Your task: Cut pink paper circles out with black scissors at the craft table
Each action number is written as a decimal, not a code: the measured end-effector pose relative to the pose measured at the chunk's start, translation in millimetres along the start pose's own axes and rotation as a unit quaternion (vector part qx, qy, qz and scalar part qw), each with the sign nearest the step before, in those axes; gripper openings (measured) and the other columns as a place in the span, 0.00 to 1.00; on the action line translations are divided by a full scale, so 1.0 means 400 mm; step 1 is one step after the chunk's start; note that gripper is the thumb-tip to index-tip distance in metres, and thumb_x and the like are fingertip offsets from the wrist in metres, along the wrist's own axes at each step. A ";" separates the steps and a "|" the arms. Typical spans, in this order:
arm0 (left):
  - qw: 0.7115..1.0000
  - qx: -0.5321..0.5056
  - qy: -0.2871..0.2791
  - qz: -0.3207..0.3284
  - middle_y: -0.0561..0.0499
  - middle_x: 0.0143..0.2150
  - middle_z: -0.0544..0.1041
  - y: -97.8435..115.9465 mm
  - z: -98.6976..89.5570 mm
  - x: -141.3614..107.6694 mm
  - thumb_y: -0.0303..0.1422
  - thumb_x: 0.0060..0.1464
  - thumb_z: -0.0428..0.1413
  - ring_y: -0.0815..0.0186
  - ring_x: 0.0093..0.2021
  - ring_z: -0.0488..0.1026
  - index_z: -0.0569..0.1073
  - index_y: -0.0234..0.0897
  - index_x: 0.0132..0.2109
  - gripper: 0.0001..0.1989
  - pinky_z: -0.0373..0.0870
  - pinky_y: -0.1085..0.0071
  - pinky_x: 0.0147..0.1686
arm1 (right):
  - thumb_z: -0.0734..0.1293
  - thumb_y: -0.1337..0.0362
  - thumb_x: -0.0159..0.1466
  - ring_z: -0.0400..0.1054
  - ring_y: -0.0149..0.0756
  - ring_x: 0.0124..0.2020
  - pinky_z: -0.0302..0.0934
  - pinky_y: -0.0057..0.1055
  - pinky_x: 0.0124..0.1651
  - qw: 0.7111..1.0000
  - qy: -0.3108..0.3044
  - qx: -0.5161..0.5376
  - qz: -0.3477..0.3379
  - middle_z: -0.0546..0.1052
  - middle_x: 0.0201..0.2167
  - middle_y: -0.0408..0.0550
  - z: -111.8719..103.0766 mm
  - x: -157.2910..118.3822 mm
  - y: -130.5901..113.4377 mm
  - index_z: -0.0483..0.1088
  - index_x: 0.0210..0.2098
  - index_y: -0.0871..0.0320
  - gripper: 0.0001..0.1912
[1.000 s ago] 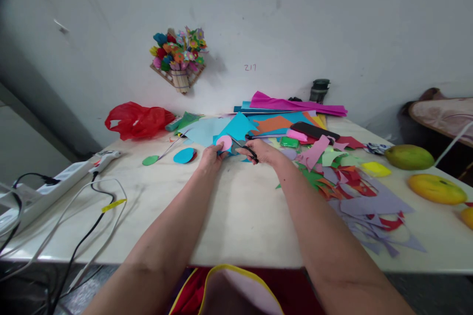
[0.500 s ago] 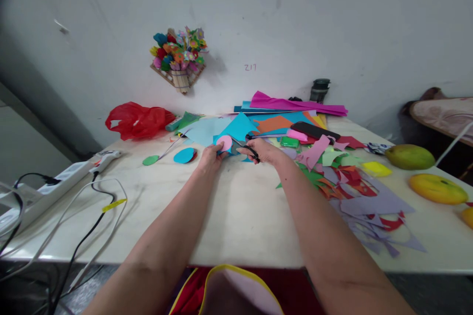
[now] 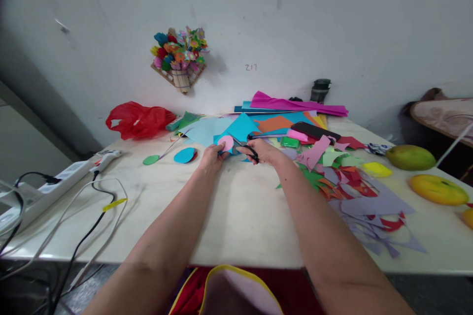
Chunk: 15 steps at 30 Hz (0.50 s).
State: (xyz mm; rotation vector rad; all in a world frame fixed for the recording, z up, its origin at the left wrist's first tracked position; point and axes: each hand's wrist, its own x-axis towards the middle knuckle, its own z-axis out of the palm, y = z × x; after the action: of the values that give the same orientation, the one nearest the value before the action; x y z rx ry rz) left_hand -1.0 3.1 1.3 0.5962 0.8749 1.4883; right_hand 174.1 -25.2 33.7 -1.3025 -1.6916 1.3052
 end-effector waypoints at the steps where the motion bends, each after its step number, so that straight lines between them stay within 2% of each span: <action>1: 1.000 0.000 -0.001 0.000 0.54 0.23 0.63 0.000 0.001 -0.001 0.19 0.47 0.57 0.73 0.24 0.66 0.58 0.35 0.23 0.16 0.72 0.75 0.24 | 0.70 0.57 0.55 0.57 0.22 0.12 0.46 0.22 0.13 1.000 0.000 -0.005 -0.007 0.66 0.15 0.40 0.000 0.000 0.000 0.59 0.21 0.59 0.17; 5: 1.000 -0.005 -0.006 -0.002 0.55 0.22 0.62 -0.002 0.003 -0.004 0.19 0.46 0.58 0.73 0.24 0.66 0.58 0.35 0.22 0.16 0.72 0.76 0.24 | 0.70 0.56 0.57 0.57 0.22 0.12 0.42 0.22 0.11 1.000 0.007 -0.019 -0.018 0.66 0.14 0.41 0.005 -0.006 -0.007 0.60 0.21 0.59 0.18; 15: 1.000 -0.015 -0.007 -0.009 0.55 0.22 0.62 -0.002 0.000 -0.001 0.18 0.45 0.59 0.73 0.23 0.66 0.58 0.35 0.23 0.16 0.73 0.75 0.25 | 0.70 0.59 0.56 0.55 0.21 0.11 0.45 0.22 0.12 1.000 0.017 -0.002 -0.006 0.64 0.13 0.39 0.015 -0.020 -0.027 0.59 0.20 0.59 0.18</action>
State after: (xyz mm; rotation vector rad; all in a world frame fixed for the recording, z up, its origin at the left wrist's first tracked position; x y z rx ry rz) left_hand -0.5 2.8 0.8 0.5747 0.8426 1.4768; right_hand 167.9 -34.9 42.7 -1.3072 -1.6772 1.2677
